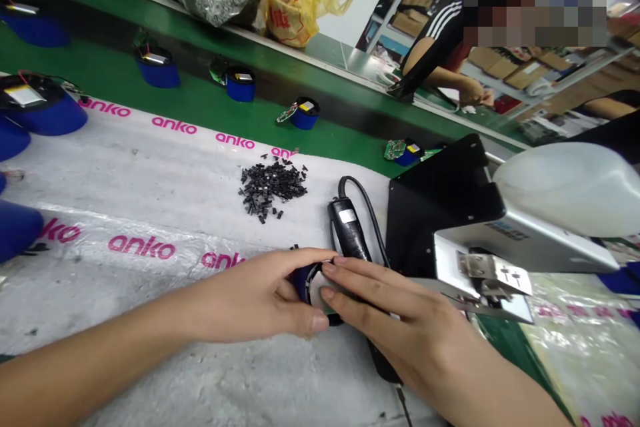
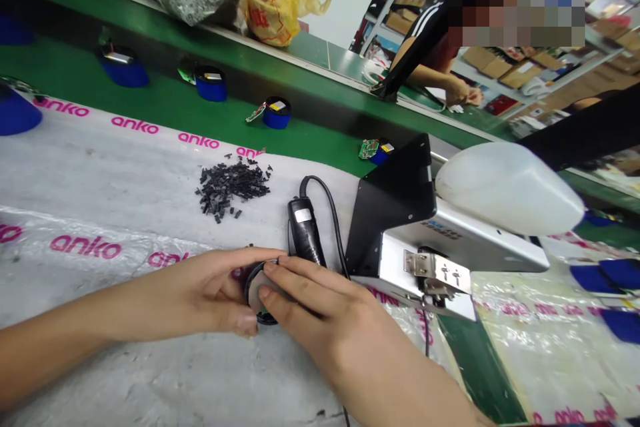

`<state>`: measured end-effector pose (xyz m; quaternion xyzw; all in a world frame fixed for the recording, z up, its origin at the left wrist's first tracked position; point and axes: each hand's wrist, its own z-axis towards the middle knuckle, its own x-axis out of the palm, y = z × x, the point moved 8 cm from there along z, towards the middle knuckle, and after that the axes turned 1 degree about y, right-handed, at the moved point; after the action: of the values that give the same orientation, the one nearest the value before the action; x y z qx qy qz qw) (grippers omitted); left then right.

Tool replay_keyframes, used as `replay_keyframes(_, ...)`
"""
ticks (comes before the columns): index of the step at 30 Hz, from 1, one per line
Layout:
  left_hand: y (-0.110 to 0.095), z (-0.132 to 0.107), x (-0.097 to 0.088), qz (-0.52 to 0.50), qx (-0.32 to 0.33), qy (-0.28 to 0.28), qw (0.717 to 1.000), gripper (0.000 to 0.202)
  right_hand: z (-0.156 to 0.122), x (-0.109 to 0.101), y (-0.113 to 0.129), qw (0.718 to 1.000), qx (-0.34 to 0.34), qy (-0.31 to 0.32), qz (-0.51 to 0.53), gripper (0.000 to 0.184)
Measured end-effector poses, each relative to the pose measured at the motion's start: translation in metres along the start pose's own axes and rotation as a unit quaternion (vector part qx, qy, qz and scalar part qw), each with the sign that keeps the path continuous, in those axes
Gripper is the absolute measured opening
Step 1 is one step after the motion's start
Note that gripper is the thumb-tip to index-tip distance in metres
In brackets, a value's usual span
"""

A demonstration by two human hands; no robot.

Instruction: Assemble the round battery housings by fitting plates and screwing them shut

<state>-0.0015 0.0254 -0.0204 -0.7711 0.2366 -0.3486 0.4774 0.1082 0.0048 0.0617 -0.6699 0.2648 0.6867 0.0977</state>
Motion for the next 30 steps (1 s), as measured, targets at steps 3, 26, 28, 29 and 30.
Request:
replay_keyframes(3, 0.002, 0.003, -0.003, -0.036, -0.005, -0.017, 0.999, 0.061, 0.004, -0.005, 0.005, 1.000, -0.008, -0.016, -0.023, 0.044)
replay_keyframes(26, 0.007, 0.003, -0.002, -0.049, -0.031, -0.125, 0.990, 0.051, 0.004, -0.004, -0.014, 0.972, 0.136, -0.147, 0.126, 0.025)
replay_keyframes(28, 0.008, 0.004, -0.001, -0.053, -0.046, -0.121, 0.990, 0.052, 0.006, -0.002, -0.017, 0.968, 0.142, -0.150, 0.141, 0.023)
replay_keyframes(29, 0.007, 0.004, -0.001, -0.055, -0.054, -0.120, 0.990, 0.053, 0.006, -0.001, -0.018, 0.966, 0.150, -0.147, 0.153, 0.024)
replay_keyframes(30, 0.007, 0.005, -0.001, -0.052, -0.060, -0.121, 0.990, 0.053, 0.005, -0.002, -0.019, 0.963, 0.158, -0.146, 0.164, 0.024)
